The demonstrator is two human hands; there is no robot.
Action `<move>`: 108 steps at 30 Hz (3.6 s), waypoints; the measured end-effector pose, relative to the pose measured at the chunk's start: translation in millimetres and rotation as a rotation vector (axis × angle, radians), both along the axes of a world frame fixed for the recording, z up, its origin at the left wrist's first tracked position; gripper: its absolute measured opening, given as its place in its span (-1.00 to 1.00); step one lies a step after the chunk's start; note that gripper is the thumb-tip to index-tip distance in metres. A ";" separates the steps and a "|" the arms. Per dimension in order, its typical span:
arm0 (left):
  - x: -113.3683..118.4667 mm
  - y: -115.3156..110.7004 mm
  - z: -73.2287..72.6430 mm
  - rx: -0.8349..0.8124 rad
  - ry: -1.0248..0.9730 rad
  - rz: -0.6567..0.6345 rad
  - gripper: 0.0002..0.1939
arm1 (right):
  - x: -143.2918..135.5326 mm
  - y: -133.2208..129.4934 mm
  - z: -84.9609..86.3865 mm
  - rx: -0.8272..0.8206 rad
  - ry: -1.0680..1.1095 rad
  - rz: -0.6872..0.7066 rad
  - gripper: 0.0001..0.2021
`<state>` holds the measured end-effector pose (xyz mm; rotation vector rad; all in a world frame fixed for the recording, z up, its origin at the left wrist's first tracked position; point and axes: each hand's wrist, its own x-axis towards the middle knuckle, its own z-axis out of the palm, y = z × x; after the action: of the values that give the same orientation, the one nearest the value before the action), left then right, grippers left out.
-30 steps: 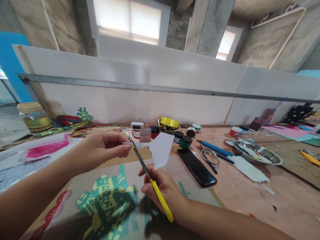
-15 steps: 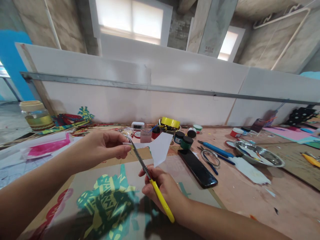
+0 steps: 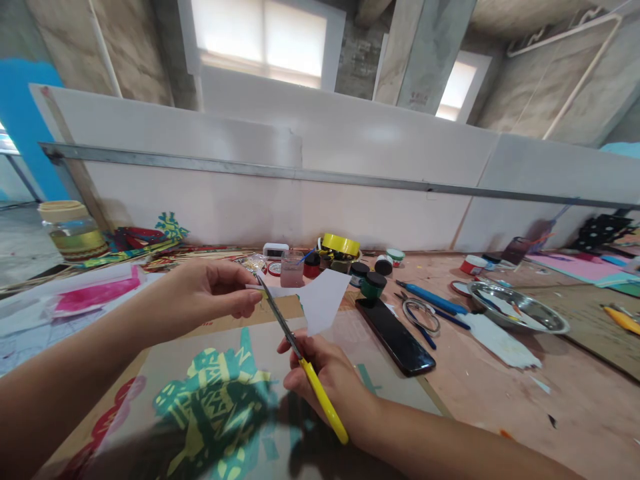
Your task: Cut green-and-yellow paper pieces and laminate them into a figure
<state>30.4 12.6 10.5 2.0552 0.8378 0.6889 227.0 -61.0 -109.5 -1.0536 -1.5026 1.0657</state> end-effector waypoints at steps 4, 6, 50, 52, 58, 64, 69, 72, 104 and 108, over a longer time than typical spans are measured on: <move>1.1 -0.7 1.3 -0.009 0.000 0.017 -0.82 | 2.3 -0.7 -2.2 0.008 -0.010 0.010 -0.39; 1.6 -1.4 2.0 -0.014 -0.011 0.019 -0.82 | 3.0 0.0 -3.8 0.015 -0.003 0.008 -0.41; -1.1 -1.9 5.4 0.009 0.060 0.018 -0.83 | 1.4 1.4 -1.4 0.017 -0.041 0.047 -0.28; -0.1 -1.0 3.1 0.002 0.045 -0.013 -0.83 | 0.0 0.1 0.7 0.005 -0.023 0.046 -0.28; 1.9 -0.6 -2.7 0.001 0.056 -0.060 -0.78 | 0.3 -1.3 0.8 0.013 -0.036 0.050 -0.29; 2.6 -1.9 -1.7 -0.004 0.029 -0.051 -0.81 | -0.1 -0.8 1.6 0.030 -0.023 0.041 -0.30; 1.4 -4.4 -0.5 0.028 0.051 -0.045 -0.81 | 0.5 -1.1 1.5 0.033 -0.035 0.050 -0.31; 0.5 -5.6 0.9 0.039 0.061 -0.042 -0.81 | 1.3 -0.8 0.3 0.020 -0.034 0.062 -0.31; 1.3 -6.4 3.0 0.047 0.062 -0.053 -0.81 | 1.4 -0.5 -3.6 -0.032 0.033 0.061 -0.34; 0.7 -5.7 2.8 0.046 0.066 -0.055 -0.80 | 1.1 -0.5 -4.7 -0.014 0.010 0.061 -0.36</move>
<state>31.1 6.9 13.3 2.1444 0.8055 0.6187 228.2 -61.5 -114.2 -1.0162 -1.5301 1.1235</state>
